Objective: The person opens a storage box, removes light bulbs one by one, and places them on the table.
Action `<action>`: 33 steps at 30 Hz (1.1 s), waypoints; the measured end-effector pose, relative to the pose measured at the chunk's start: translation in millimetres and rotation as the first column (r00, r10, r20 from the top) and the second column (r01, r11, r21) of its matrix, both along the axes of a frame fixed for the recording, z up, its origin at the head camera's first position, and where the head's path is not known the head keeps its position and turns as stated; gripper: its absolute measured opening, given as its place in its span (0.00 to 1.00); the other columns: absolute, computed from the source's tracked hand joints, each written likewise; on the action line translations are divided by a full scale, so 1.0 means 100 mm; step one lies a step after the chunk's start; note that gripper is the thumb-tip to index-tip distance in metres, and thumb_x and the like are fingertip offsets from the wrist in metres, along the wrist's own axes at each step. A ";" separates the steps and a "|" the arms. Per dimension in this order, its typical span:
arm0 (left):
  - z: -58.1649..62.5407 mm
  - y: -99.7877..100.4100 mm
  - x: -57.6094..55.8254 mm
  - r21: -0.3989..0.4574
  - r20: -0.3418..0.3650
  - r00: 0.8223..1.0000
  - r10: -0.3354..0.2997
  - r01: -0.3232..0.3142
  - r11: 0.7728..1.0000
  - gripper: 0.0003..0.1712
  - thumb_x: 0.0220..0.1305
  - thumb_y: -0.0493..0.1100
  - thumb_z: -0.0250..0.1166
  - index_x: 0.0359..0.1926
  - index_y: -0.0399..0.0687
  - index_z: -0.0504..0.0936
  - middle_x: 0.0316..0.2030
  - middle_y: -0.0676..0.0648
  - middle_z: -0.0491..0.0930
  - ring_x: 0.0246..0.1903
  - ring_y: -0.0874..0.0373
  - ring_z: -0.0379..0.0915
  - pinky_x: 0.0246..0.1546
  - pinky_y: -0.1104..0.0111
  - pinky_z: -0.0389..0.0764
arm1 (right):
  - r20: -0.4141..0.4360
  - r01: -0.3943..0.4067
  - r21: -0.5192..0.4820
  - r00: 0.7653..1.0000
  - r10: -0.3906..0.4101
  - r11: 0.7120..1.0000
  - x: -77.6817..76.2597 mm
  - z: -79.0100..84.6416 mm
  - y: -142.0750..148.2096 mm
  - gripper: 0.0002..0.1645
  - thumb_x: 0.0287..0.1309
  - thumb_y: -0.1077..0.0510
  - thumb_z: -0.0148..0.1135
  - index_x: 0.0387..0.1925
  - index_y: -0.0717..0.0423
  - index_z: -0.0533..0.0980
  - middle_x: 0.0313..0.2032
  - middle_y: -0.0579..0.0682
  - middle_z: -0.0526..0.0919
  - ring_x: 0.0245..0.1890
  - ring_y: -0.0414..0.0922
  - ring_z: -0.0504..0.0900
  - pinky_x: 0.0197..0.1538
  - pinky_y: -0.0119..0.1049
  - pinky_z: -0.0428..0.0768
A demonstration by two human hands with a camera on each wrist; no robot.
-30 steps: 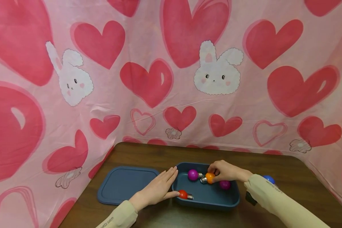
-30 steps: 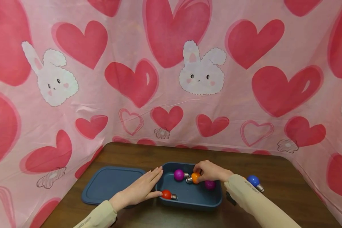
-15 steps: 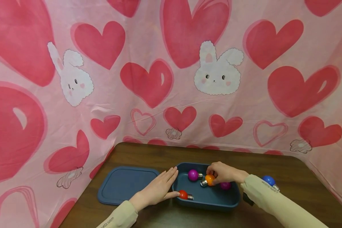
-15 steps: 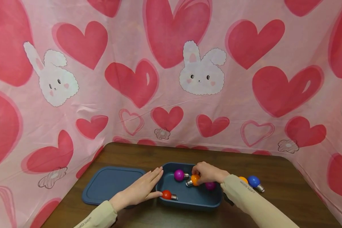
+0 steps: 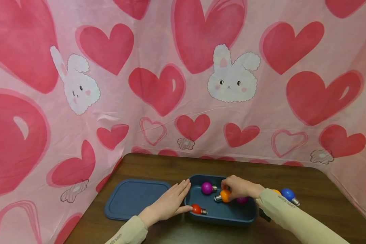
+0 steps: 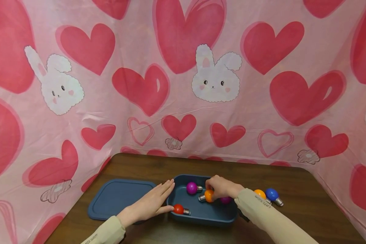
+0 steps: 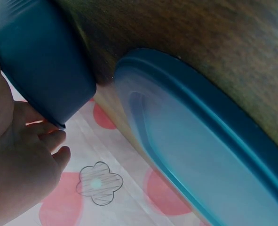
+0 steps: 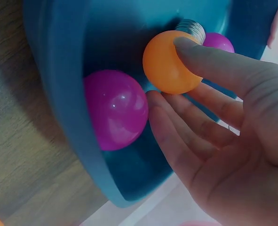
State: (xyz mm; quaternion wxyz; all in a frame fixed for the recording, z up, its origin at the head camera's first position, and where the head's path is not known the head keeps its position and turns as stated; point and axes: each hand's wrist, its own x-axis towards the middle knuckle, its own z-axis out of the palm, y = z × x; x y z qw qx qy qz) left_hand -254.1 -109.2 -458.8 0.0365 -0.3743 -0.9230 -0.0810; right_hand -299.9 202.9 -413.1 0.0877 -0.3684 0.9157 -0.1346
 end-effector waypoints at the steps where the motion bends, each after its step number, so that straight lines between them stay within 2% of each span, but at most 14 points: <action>1: 0.00 0.00 0.00 0.002 0.000 1.000 -0.001 0.001 1.000 0.47 0.70 0.69 0.48 0.76 0.40 0.57 0.77 0.42 0.54 0.76 0.47 0.53 0.74 0.53 0.62 | -0.001 -0.004 0.001 1.000 0.004 1.000 0.00 0.00 0.00 0.15 0.44 0.59 0.78 0.34 0.56 0.80 0.30 0.46 0.81 0.29 0.36 0.72 0.36 0.29 0.79; 11: 0.00 0.01 0.01 0.000 0.029 1.000 0.008 -0.008 1.000 0.48 0.70 0.70 0.47 0.77 0.41 0.55 0.78 0.43 0.53 0.77 0.49 0.52 0.75 0.53 0.61 | -0.015 -0.021 -0.013 1.000 0.021 1.000 0.02 -0.01 0.02 0.16 0.45 0.56 0.78 0.34 0.57 0.80 0.29 0.46 0.82 0.29 0.37 0.73 0.35 0.28 0.78; 18: -0.02 -0.01 -0.01 0.003 0.026 1.000 0.008 -0.008 1.000 0.49 0.70 0.71 0.45 0.77 0.42 0.55 0.78 0.44 0.52 0.77 0.49 0.51 0.75 0.53 0.60 | -0.048 -0.046 -0.083 0.998 0.042 0.995 0.06 0.07 0.09 0.16 0.45 0.56 0.77 0.34 0.57 0.80 0.29 0.47 0.82 0.28 0.36 0.74 0.32 0.25 0.77; 22: -0.03 -0.02 -0.02 0.007 0.020 1.000 0.005 -0.005 1.000 0.49 0.70 0.72 0.44 0.77 0.42 0.55 0.78 0.44 0.52 0.77 0.49 0.51 0.75 0.53 0.60 | -0.060 -0.051 -0.114 0.997 0.044 0.992 0.09 0.10 0.17 0.17 0.46 0.56 0.77 0.36 0.59 0.80 0.31 0.48 0.84 0.28 0.38 0.77 0.34 0.26 0.81; 29: -0.03 -0.01 -0.02 0.013 0.032 0.999 0.005 -0.006 1.000 0.49 0.70 0.72 0.44 0.77 0.41 0.55 0.78 0.44 0.52 0.77 0.49 0.51 0.75 0.52 0.60 | 0.007 0.007 -0.151 1.000 -0.006 0.988 0.16 0.21 0.34 0.17 0.50 0.55 0.75 0.39 0.58 0.80 0.34 0.48 0.85 0.30 0.37 0.81 0.36 0.30 0.86; 33: -0.02 0.00 -0.02 0.005 0.030 0.999 0.012 -0.012 1.000 0.49 0.70 0.72 0.45 0.77 0.42 0.55 0.78 0.44 0.52 0.77 0.50 0.51 0.75 0.53 0.60 | -0.005 0.024 -0.169 1.000 -0.025 0.985 0.18 0.28 0.44 0.16 0.51 0.55 0.75 0.38 0.57 0.80 0.33 0.47 0.84 0.29 0.35 0.79 0.35 0.28 0.84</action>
